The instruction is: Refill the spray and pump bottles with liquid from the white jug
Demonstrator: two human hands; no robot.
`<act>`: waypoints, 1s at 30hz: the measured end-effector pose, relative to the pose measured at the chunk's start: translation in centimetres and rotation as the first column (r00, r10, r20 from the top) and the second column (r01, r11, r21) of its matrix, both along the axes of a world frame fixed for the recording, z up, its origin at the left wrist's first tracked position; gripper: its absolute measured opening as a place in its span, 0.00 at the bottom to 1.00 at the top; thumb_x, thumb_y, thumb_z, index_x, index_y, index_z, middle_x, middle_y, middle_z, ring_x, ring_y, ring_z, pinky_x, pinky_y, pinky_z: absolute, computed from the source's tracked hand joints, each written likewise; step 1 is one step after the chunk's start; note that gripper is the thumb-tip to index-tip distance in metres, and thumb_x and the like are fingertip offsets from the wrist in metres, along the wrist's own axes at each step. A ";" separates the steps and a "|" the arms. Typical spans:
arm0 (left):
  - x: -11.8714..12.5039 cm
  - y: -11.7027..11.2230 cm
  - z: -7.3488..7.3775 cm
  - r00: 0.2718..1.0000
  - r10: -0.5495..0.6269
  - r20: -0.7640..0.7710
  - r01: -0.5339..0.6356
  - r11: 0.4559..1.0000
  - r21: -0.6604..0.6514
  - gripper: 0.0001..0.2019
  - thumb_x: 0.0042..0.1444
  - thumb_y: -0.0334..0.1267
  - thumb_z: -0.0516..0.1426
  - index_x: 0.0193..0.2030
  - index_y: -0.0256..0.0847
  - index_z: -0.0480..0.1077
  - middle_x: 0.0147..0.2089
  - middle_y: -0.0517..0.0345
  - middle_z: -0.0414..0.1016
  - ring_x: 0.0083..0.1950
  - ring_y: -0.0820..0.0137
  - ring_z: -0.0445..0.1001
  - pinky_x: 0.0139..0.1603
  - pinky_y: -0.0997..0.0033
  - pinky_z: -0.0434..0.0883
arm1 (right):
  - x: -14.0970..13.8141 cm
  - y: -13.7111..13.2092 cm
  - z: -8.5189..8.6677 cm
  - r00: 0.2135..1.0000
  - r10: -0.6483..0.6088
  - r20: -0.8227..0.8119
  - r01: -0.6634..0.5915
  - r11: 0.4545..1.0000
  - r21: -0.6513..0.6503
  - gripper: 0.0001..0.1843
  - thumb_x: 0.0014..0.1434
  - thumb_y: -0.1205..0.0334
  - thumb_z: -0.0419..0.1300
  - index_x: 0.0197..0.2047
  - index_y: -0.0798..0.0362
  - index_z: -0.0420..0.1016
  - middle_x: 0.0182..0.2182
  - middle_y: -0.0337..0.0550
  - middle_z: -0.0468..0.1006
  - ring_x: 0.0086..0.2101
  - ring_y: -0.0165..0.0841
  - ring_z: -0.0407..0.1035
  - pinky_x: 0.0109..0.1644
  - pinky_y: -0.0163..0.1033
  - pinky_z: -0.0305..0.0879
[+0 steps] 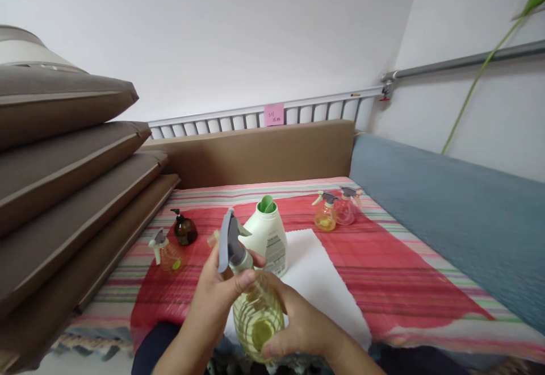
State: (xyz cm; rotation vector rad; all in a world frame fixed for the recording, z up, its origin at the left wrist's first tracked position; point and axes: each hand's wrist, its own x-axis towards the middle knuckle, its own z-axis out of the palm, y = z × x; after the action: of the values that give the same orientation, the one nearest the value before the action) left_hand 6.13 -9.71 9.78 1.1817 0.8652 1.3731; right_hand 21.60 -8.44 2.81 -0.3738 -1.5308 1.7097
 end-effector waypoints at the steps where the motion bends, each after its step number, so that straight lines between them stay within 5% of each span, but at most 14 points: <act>1: 0.0 0.0 0.1 1.000 0.008 0.007 -0.008 1.000 0.016 0.17 0.42 0.42 0.67 0.38 0.39 0.70 0.35 0.53 0.77 0.36 0.64 0.74 0.39 0.67 0.68 | 0.0 0.0 -0.2 1.000 -0.007 0.017 0.007 1.000 -0.010 0.47 0.34 0.59 0.74 0.58 0.48 0.61 0.50 0.45 0.68 0.49 0.41 0.64 0.55 0.47 0.58; 7: -0.6 -0.1 0.5 0.987 0.126 0.104 -0.139 0.982 0.130 0.15 0.51 0.41 0.62 0.44 0.41 0.69 0.40 0.54 0.77 0.48 0.62 0.72 0.53 0.62 0.64 | 0.8 -0.2 -1.4 0.993 -0.051 0.111 0.058 0.997 -0.058 0.49 0.32 0.59 0.74 0.58 0.49 0.60 0.50 0.44 0.69 0.50 0.43 0.63 0.54 0.45 0.59; 13: -0.4 -0.8 0.9 0.966 0.198 0.167 -0.227 0.957 0.179 0.16 0.49 0.41 0.63 0.45 0.43 0.71 0.41 0.56 0.75 0.48 0.62 0.73 0.57 0.60 0.64 | 1.4 0.0 -2.0 0.982 -0.099 0.159 0.111 0.992 -0.065 0.43 0.31 0.65 0.73 0.52 0.49 0.62 0.46 0.43 0.70 0.47 0.43 0.65 0.54 0.46 0.58; 17: -0.3 -1.2 1.3 0.921 0.288 0.261 -0.359 0.889 0.286 0.11 0.51 0.42 0.62 0.42 0.48 0.71 0.41 0.61 0.74 0.45 0.67 0.73 0.60 0.59 0.63 | 1.6 -0.1 -1.9 0.979 -0.107 0.175 0.119 0.991 -0.061 0.45 0.31 0.68 0.73 0.54 0.49 0.61 0.49 0.43 0.69 0.49 0.43 0.63 0.54 0.45 0.58; 22: -0.4 -1.4 1.5 0.970 0.226 0.085 -0.240 0.945 0.224 0.13 0.47 0.41 0.64 0.41 0.45 0.73 0.37 0.56 0.75 0.44 0.61 0.74 0.55 0.58 0.68 | 1.5 -0.7 -1.5 0.991 -0.058 0.120 0.071 0.991 -0.115 0.45 0.33 0.69 0.70 0.56 0.48 0.61 0.46 0.42 0.71 0.47 0.42 0.66 0.50 0.42 0.62; 28: -2.1 -1.8 5.3 0.927 0.325 0.187 -0.367 0.889 0.275 0.12 0.49 0.39 0.61 0.41 0.42 0.71 0.41 0.52 0.75 0.37 0.62 0.74 0.39 0.63 0.74 | 2.8 -1.6 -2.2 0.993 -0.073 0.096 0.093 0.972 -0.216 0.46 0.34 0.72 0.67 0.58 0.45 0.59 0.50 0.42 0.71 0.48 0.43 0.67 0.52 0.44 0.62; 30: -3.1 -1.2 5.2 0.930 0.322 0.175 -0.360 0.891 0.276 0.10 0.48 0.37 0.61 0.39 0.42 0.70 0.37 0.56 0.74 0.32 0.68 0.72 0.36 0.68 0.73 | 4.1 -1.5 -2.8 0.984 -0.127 0.128 0.151 0.968 -0.201 0.47 0.34 0.69 0.68 0.59 0.45 0.59 0.54 0.45 0.67 0.53 0.46 0.63 0.57 0.46 0.58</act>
State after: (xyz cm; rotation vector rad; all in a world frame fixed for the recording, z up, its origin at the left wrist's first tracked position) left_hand 3.02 -10.87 14.97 1.1930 0.8169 1.9044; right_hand 25.70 -9.98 0.01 -0.6836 -1.3706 1.7682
